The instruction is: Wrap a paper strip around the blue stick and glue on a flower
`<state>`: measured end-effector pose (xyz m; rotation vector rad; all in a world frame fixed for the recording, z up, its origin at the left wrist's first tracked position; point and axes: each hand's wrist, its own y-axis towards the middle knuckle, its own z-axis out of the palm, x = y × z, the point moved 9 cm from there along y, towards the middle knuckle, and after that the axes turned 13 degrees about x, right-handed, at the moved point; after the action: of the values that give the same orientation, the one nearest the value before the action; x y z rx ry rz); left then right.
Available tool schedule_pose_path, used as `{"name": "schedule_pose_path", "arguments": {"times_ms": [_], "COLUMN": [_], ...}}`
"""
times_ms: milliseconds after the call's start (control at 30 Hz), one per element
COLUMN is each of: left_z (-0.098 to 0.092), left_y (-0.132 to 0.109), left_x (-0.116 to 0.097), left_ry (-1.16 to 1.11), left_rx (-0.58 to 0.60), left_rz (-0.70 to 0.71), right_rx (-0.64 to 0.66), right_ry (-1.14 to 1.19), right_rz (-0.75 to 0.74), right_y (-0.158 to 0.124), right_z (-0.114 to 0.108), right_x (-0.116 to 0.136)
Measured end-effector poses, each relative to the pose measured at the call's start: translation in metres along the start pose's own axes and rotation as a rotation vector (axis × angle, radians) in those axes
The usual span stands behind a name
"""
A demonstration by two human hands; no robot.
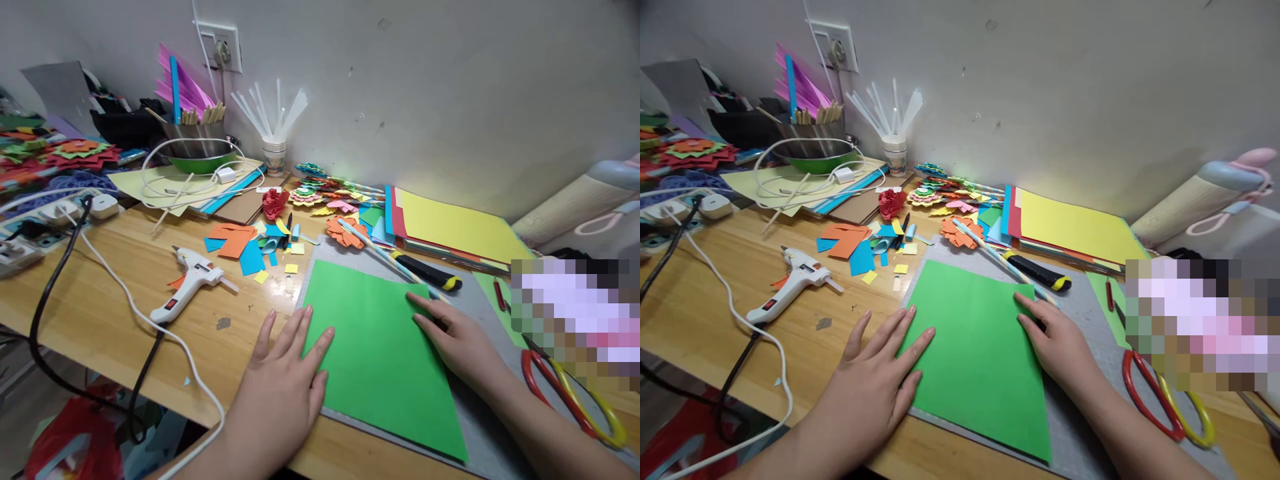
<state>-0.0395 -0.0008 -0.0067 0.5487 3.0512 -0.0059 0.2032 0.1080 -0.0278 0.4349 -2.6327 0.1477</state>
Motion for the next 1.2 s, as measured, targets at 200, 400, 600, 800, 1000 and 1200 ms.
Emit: {"name": "schedule_pose_path", "arguments": {"times_ms": [200, 400, 600, 800, 1000, 1200], "left_z": [0.000, -0.002, -0.011, -0.004, 0.004, 0.012], "left_y": [0.001, 0.000, 0.013, 0.031, 0.034, 0.032], "left_x": [0.000, -0.002, 0.005, 0.005, -0.005, -0.008], "left_ry": [0.000, -0.002, -0.045, 0.088, 0.077, 0.008], "left_rx": [0.004, 0.005, 0.032, 0.155, 0.199, 0.222], "left_rz": [-0.004, 0.008, 0.007, 0.085, 0.152, 0.144], "right_rx": [0.024, 0.039, 0.037, 0.050, 0.039, -0.036], "right_ry": [-0.013, -0.085, -0.146, -0.235, -0.271, -0.117], "right_rz": [0.011, 0.013, 0.022, 0.053, 0.059, 0.046], "right_y": [0.002, 0.002, 0.002, 0.000, -0.001, 0.001], "right_z": [0.002, 0.004, 0.005, 0.005, 0.003, -0.003], "right_x": [0.000, 0.000, 0.002, 0.007, 0.013, 0.003]}}
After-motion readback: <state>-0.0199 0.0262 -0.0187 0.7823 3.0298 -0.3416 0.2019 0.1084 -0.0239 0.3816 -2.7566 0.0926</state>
